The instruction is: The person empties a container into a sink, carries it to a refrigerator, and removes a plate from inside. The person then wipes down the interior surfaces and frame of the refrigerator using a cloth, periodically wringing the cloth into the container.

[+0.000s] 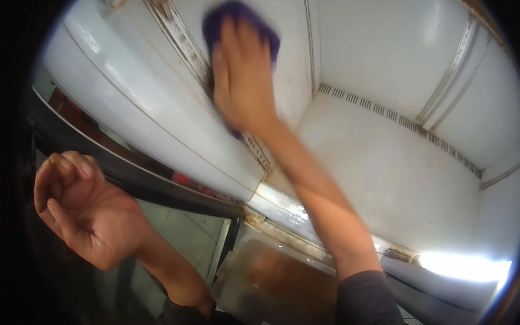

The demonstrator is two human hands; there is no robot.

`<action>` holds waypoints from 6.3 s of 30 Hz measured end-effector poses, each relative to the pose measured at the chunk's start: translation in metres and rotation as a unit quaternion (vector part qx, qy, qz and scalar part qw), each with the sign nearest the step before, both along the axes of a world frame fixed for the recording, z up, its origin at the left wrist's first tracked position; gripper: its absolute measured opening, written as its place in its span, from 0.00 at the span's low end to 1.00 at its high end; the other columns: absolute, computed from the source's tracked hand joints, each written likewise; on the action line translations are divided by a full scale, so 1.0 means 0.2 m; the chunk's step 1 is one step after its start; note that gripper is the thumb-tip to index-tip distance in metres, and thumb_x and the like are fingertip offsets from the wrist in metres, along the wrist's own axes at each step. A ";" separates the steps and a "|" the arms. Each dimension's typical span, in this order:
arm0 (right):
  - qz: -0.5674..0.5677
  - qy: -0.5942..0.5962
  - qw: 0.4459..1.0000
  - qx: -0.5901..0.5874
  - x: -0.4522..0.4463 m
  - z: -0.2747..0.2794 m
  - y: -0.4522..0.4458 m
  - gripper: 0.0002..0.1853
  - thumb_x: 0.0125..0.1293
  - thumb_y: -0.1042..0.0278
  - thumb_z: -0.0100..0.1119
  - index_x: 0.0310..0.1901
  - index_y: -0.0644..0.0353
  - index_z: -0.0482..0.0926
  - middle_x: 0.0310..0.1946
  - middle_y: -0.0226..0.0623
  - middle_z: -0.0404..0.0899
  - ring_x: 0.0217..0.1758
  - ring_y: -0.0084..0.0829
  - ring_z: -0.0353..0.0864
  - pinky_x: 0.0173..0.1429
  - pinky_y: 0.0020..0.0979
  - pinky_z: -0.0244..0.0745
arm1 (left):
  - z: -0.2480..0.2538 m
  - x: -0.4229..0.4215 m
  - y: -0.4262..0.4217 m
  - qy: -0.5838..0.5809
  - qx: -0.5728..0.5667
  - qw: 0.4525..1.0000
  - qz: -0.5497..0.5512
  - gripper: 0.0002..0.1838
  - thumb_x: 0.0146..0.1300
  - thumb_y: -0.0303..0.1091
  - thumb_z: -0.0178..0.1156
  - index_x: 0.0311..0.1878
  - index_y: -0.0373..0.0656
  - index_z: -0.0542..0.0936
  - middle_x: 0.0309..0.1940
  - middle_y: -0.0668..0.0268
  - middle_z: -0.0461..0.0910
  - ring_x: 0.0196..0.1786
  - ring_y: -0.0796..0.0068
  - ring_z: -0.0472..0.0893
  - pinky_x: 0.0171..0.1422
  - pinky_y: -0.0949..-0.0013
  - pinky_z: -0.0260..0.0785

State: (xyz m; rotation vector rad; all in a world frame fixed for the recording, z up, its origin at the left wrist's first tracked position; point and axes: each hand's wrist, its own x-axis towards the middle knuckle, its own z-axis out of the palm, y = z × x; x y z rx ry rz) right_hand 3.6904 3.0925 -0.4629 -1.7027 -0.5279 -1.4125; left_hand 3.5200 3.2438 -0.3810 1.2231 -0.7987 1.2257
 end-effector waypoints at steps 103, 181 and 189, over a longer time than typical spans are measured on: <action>-0.019 0.472 0.881 0.013 -0.31 -1.13 -0.14 0.10 0.63 0.71 0.60 0.40 0.69 0.83 0.38 0.62 0.81 0.44 0.62 0.81 0.51 0.49 0.76 | -0.06 0.17 -0.07 -0.139 0.127 0.970 0.156 0.21 0.74 0.43 0.47 0.50 0.29 0.71 0.37 0.51 0.79 0.28 0.75 0.73 0.29 0.77 0.62; 0.024 0.680 0.631 -0.372 -2.29 -0.26 -0.50 0.30 0.65 0.66 0.53 0.67 0.72 0.68 0.57 0.61 0.73 0.62 0.60 0.70 0.70 0.60 0.61 | -0.31 1.51 -1.06 0.009 0.489 0.636 0.597 0.24 0.70 0.45 0.51 0.63 0.48 0.82 0.73 0.64 0.69 0.79 0.60 0.54 0.85 0.51 0.32; 0.018 0.649 0.660 -0.378 -2.36 -0.25 -0.52 0.28 0.65 0.65 0.53 0.64 0.72 0.71 0.52 0.57 0.75 0.57 0.54 0.73 0.67 0.55 0.65 | -1.19 1.20 -0.91 0.000 0.715 0.486 0.502 0.27 0.67 0.37 0.51 0.65 0.31 0.76 0.72 0.52 0.67 0.78 0.55 0.58 0.85 0.54 0.39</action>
